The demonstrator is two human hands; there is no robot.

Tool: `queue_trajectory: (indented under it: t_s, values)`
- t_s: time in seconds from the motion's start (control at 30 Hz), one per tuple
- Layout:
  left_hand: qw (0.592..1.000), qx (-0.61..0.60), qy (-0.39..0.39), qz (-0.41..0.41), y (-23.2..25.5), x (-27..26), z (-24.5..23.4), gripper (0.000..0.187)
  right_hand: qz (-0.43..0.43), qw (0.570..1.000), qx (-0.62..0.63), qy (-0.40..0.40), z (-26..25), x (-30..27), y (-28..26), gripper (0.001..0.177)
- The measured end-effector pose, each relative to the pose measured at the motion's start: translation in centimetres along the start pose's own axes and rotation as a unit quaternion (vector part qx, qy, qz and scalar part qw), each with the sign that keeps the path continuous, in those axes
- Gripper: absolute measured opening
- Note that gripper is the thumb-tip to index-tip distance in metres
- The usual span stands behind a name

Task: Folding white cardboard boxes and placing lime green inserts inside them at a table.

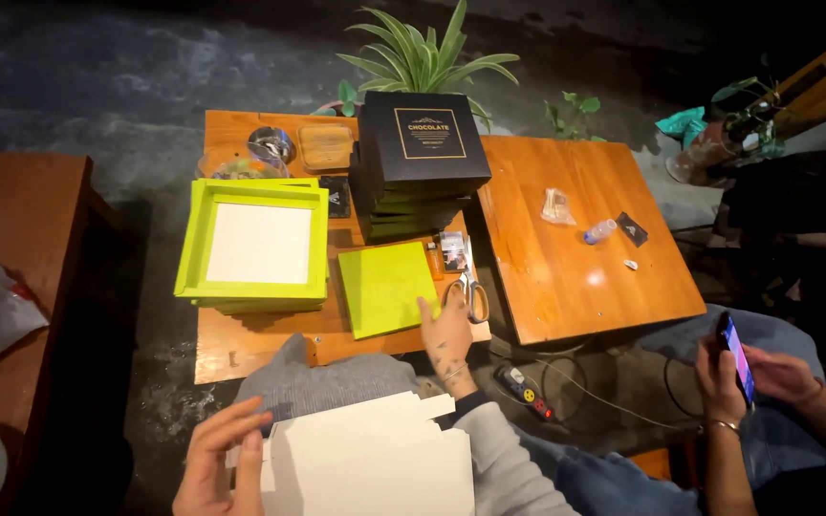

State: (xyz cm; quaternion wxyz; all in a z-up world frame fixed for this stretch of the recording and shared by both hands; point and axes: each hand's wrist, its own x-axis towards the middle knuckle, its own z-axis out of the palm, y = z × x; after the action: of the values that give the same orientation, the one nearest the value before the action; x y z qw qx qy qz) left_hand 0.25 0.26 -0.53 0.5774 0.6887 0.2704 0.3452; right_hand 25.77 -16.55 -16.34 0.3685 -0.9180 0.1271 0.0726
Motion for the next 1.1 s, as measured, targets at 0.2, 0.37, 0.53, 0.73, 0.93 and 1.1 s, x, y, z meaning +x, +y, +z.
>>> queue_trajectory:
  t_s: [0.2,0.37,0.53,0.73,0.93,1.1]
  values:
    - [0.998,0.056,-0.028,0.009,-0.6,0.0,0.5,0.015,-0.412,0.853,-0.305,-0.101,2.1,-0.4,0.3,0.105]
    - [0.998,0.054,-0.018,-0.003,-0.9,-0.6,0.4,0.017,-0.371,0.843,-0.375,-0.107,4.0,0.4,0.3,0.077]
    - [0.997,0.045,-0.048,0.048,-2.1,-0.2,0.1,0.017,-0.417,0.818,-0.394,-0.054,4.8,1.6,1.1,0.082]
    - [0.982,0.093,-0.07,0.15,-3.2,0.0,-0.4,0.013,-0.339,0.89,-0.256,-0.167,0.6,0.0,-1.3,0.078]
    - [0.882,0.234,-0.12,0.391,-13.2,1.7,-2.0,0.039,-0.328,0.905,0.173,-0.207,-8.9,-5.0,1.3,0.032]
    - [0.756,0.55,-0.344,0.084,-18.9,3.5,-0.7,0.095,-0.439,0.855,0.169,-0.219,-13.9,-15.0,-0.5,0.023]
